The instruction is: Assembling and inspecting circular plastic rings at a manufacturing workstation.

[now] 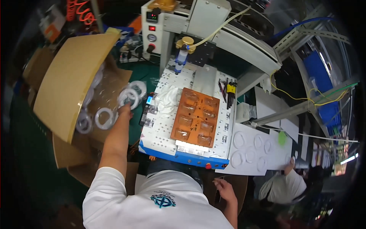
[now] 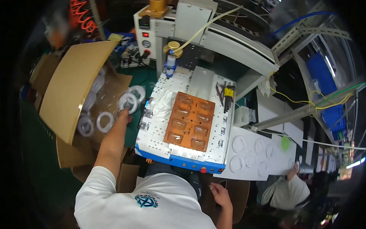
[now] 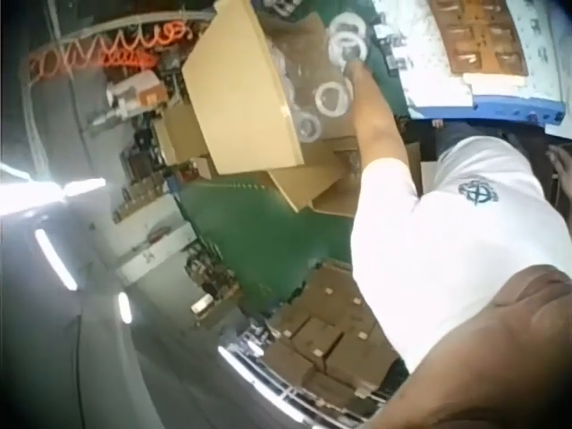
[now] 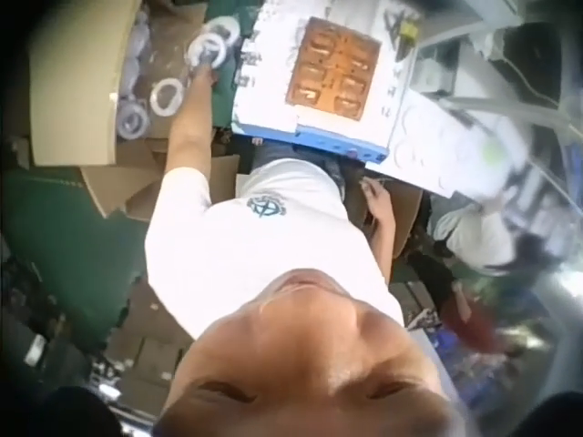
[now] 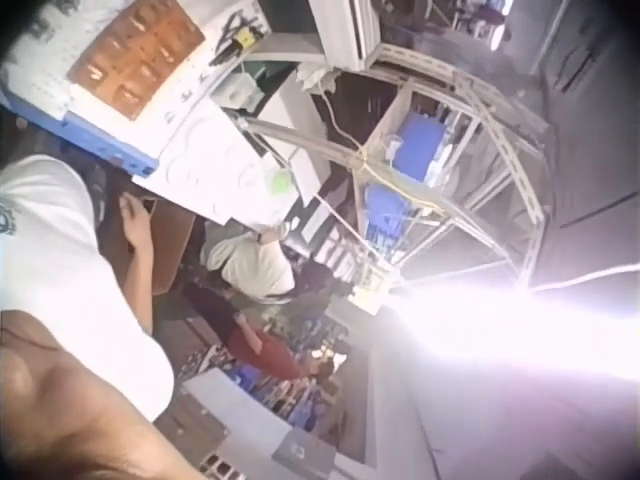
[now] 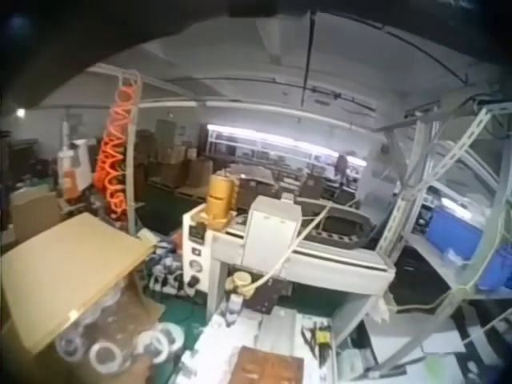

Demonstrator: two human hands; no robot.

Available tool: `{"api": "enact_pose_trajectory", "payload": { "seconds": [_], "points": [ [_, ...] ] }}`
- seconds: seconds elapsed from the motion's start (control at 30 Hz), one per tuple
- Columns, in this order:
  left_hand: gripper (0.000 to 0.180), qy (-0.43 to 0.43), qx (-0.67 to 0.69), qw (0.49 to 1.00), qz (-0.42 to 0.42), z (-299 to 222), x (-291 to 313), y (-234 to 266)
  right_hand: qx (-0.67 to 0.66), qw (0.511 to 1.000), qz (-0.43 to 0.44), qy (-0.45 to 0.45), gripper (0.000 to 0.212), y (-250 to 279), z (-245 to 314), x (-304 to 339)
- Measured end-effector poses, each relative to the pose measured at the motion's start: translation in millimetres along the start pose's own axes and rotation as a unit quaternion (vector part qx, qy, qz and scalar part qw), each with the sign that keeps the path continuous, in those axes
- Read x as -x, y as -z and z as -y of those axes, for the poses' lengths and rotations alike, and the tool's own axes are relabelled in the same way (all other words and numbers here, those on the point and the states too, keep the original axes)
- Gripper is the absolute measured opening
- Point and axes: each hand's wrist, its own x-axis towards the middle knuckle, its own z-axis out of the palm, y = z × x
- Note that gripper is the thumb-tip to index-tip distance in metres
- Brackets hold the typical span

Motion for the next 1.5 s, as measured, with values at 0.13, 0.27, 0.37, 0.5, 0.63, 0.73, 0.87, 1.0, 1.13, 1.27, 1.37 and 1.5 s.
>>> {"api": "enact_pose_trajectory", "payload": {
  "seconds": [0.13,0.27,0.37,0.5,0.63,0.73,0.87,1.0,1.13,1.27,1.37,1.5],
  "points": [
    [0.061,0.028,-0.062,0.996,-0.049,-26.7,-9.9,-20.4,-0.058,0.998,-0.009,-0.004,0.035,-2.0,51.4,9.7],
    [0.060,0.050,0.017,0.997,-0.055,-37.9,-3.0,-38.6,-0.063,0.997,-0.040,-0.003,0.033,2.4,66.7,12.2],
    [0.055,0.017,0.186,0.982,-0.017,-18.4,-43.7,-14.5,-0.040,0.997,-0.052,0.051,0.032,18.3,73.6,0.9],
    [0.052,-0.055,0.315,0.947,0.017,-31.8,11.1,-4.2,-0.033,0.992,-0.078,0.098,0.030,44.0,69.1,-3.8],
    [0.047,-0.173,0.365,0.915,0.023,-34.2,127.0,36.9,-0.002,0.969,-0.129,0.212,0.026,61.8,104.4,-31.9],
    [0.037,-0.253,0.400,0.881,0.020,-19.5,215.3,64.2,-0.132,0.930,-0.099,0.328,0.025,47.9,150.2,-52.6],
    [0.035,-0.323,0.396,0.850,0.129,1.0,328.6,70.9,-0.115,0.844,-0.056,0.521,0.028,20.1,236.5,-65.5],
    [0.038,-0.308,0.288,0.883,0.205,34.5,368.8,54.9,-0.142,0.772,-0.103,0.611,0.029,6.4,263.3,-86.3],
    [0.037,-0.307,0.231,0.883,0.269,51.2,395.5,47.6,-0.182,0.862,0.069,0.468,0.024,5.2,243.9,-83.0],
    [0.035,-0.265,0.164,0.881,0.356,61.0,400.6,51.0,-0.131,0.903,0.285,0.295,0.027,7.8,194.7,-95.1],
    [0.035,-0.241,0.153,0.871,0.399,60.4,401.2,42.5,-0.156,0.907,0.307,0.243,0.028,2.5,181.4,-84.5],
    [0.036,-0.191,0.206,0.858,0.431,55.6,394.8,50.1,-0.188,0.931,0.022,0.313,0.021,-4.6,193.2,-75.3]
  ]
}}
